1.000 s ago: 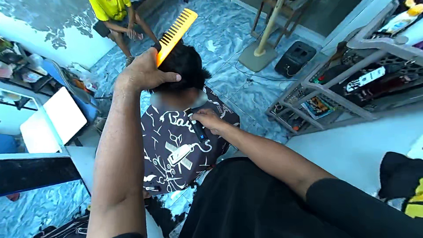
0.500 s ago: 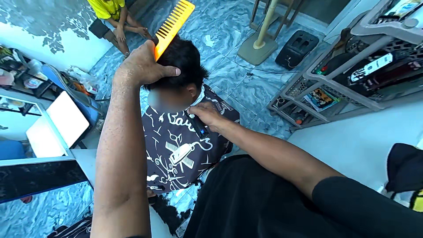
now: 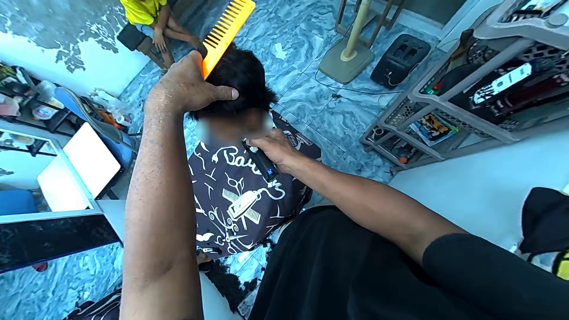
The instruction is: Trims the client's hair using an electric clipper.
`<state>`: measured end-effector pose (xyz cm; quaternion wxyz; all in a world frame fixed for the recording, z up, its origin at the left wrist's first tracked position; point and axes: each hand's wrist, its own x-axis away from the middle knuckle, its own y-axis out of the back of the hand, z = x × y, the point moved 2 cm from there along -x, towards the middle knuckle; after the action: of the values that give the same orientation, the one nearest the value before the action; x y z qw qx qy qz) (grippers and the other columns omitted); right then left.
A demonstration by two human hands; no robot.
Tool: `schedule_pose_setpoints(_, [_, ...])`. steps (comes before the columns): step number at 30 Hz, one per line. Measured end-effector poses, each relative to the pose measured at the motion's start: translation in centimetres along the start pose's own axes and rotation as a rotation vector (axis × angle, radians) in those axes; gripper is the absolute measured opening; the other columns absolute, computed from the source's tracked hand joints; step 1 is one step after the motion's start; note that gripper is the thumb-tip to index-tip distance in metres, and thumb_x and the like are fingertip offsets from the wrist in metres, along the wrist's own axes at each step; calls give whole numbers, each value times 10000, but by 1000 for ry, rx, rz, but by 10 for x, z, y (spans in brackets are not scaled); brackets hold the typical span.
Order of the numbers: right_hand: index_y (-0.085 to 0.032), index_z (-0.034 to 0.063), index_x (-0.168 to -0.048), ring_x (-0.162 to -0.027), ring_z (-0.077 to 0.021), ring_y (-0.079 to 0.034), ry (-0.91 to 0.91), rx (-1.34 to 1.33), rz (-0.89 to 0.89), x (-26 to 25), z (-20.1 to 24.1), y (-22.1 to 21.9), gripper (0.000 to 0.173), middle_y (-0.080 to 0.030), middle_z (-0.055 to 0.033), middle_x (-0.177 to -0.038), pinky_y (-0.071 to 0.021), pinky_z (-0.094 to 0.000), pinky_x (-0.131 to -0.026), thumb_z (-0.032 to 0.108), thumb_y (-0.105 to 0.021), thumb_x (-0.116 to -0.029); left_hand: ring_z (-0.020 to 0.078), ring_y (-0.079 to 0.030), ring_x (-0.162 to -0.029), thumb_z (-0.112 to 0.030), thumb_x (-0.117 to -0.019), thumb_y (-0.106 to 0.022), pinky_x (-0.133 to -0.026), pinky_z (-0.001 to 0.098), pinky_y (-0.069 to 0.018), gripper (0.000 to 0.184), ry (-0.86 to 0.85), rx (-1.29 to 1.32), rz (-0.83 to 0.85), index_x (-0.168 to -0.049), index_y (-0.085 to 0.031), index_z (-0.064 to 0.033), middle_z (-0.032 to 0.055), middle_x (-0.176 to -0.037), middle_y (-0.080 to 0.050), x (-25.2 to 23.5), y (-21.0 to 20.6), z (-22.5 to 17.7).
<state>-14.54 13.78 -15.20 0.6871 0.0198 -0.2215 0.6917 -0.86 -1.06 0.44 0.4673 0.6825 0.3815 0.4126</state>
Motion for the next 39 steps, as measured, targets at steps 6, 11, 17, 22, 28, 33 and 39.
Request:
schedule_pose_setpoints(6, [-666,-1,-962,-680,-254,-685,22,-21,13,1,2,-2,271,-681,-154,-812,-605,-441,-618,263,-709,-918,370,-641,-1107,-608,-723,-853,-940,651,-490,851,-19,16,-8,-1277,-529,-50,196,-1145,-654,0,0,-1])
schedule_pose_setpoints(11, [-656,-13,-988,-671,-275,-696,-17,-30,23,3,4,-4,268,-686,-172,-834,-617,-457,-610,245,-703,-929,362,-644,-1110,-603,-723,-855,-938,650,-494,851,-25,8,1,-1290,-526,-61,188,-1150,-655,-3,1,1])
schedule_pose_setpoints(17, [-643,-27,-1005,-668,-292,-703,-2,-31,27,3,6,-6,265,-686,-187,-843,-628,-467,-611,223,-699,-937,368,-640,-1118,-610,-725,-852,-941,651,-492,862,-27,-6,10,-1296,-517,-58,194,-1162,-650,-5,1,1])
schedule_pose_setpoints(22, [-618,-35,-1037,-668,-307,-706,23,-55,42,3,7,-6,270,-673,-196,-854,-639,-483,-603,207,-693,-942,376,-628,-1148,-602,-723,-858,-959,662,-479,867,-16,-8,12,-1305,-517,-57,202,-1191,-644,-5,2,0])
schedule_pose_setpoints(28, [-623,-28,-1051,-672,-293,-697,83,-22,29,1,8,-7,278,-666,-180,-842,-631,-477,-613,214,-696,-935,382,-639,-1105,-600,-727,-856,-935,658,-487,843,-27,1,14,-1270,-534,-41,208,-1144,-651,-7,3,0])
schedule_pose_setpoints(33, [-629,-23,-1064,-691,-278,-699,111,17,11,0,9,-7,286,-670,-166,-844,-633,-475,-630,222,-697,-934,367,-649,-1101,-578,-722,-868,-934,660,-496,837,-33,17,19,-1287,-538,-56,193,-1145,-663,-8,3,0])
schedule_pose_setpoints(39, [-639,-13,-1039,-680,-271,-698,97,78,2,-1,8,-6,289,-676,-159,-833,-627,-470,-628,238,-712,-915,361,-644,-1110,-577,-719,-870,-946,648,-493,842,-32,22,27,-1287,-533,-55,190,-1154,-656,-9,3,0])
